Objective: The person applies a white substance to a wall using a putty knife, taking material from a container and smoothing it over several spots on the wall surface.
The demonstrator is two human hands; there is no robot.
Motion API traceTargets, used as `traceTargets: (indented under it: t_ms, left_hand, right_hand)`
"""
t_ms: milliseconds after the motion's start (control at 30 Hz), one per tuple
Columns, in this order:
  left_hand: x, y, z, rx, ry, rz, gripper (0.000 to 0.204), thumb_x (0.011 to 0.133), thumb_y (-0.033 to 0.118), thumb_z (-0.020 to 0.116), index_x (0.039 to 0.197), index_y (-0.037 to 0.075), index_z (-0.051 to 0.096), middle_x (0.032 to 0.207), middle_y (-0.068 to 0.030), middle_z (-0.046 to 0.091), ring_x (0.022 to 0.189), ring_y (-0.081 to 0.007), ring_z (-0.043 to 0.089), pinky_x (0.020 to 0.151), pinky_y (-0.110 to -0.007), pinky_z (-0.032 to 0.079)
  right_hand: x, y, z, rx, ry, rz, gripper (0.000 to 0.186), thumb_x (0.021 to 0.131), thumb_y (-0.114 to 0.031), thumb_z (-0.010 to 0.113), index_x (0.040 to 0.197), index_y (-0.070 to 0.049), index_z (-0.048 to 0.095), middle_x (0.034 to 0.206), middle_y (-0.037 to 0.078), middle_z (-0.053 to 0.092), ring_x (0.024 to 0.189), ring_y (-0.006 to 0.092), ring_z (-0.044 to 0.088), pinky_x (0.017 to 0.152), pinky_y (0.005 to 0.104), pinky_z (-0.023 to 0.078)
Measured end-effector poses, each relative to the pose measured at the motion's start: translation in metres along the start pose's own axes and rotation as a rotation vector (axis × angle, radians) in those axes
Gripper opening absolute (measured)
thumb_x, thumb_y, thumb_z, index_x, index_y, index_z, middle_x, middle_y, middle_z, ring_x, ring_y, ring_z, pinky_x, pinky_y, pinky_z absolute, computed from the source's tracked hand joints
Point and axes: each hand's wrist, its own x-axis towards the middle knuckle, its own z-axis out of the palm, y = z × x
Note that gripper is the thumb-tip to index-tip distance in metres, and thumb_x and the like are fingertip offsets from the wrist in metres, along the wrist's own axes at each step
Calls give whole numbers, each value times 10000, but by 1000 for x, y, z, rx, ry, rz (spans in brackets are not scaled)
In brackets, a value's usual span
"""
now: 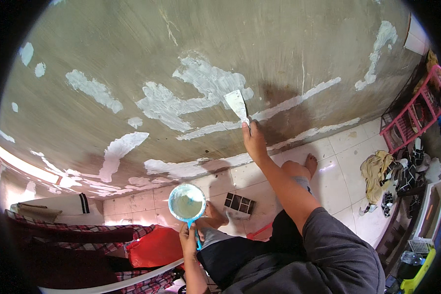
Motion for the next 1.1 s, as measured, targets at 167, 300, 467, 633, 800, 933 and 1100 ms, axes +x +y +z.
traceTargets:
  t_ms: [167,300,467,633,800,933,1100]
  left_hand:
    - [4,-27,-13,-117,57,44,231,1015,287,563,996,57,572,607,-43,575,439,-139,526,419,-268,430]
    - [10,-31,-7,-67,30,48,242,1010,294,578,986,53,578,623,-51,581,457,-141,549,425,-255,439]
    - [0,-20,-6,52,2,29,269,1002,316,594,978,48,581,633,-64,584,471,-146,561,431,-251,441]
    - [6,-19,-7,50,-9,14,273,995,320,595,1000,48,576,616,-52,586,452,-140,543,430,-249,427]
    - [19,-28,-10,31,-10,35,276,991,322,599,1013,48,579,610,-44,588,446,-135,530,429,-251,423]
    - [18,-21,-7,8,-36,5,253,1001,298,587,952,52,550,604,-59,578,448,-144,536,431,-248,424]
    - [18,-26,-9,-18,-29,-3,286,986,325,610,1005,41,583,606,-44,578,447,-135,524,427,-259,419]
  right_hand:
    - [-22,42,-14,-146,-85,118,483,1022,-468,437,1044,-2,561,931,301,653,907,513,606,761,561,467]
    - [-38,41,-16,-122,-68,119,457,1023,-439,455,1037,8,550,922,301,649,898,512,604,759,559,465]
    - [-16,-49,-31,31,-7,-52,366,1024,-362,488,993,0,531,899,302,637,866,512,600,738,552,466]
    - [6,-49,-36,-92,21,2,361,1018,-378,492,982,-21,534,887,289,648,860,506,611,719,563,466]
    - [-24,30,-30,-198,-4,130,390,1009,-421,494,967,-38,559,853,269,654,830,492,623,689,564,469]
    - [-33,27,-34,-127,23,28,394,1011,-429,488,971,-46,570,821,261,647,800,483,625,669,556,467]
    - [-10,-15,-55,-131,31,-37,417,1015,-438,475,970,-34,572,817,261,646,801,482,622,695,549,474]
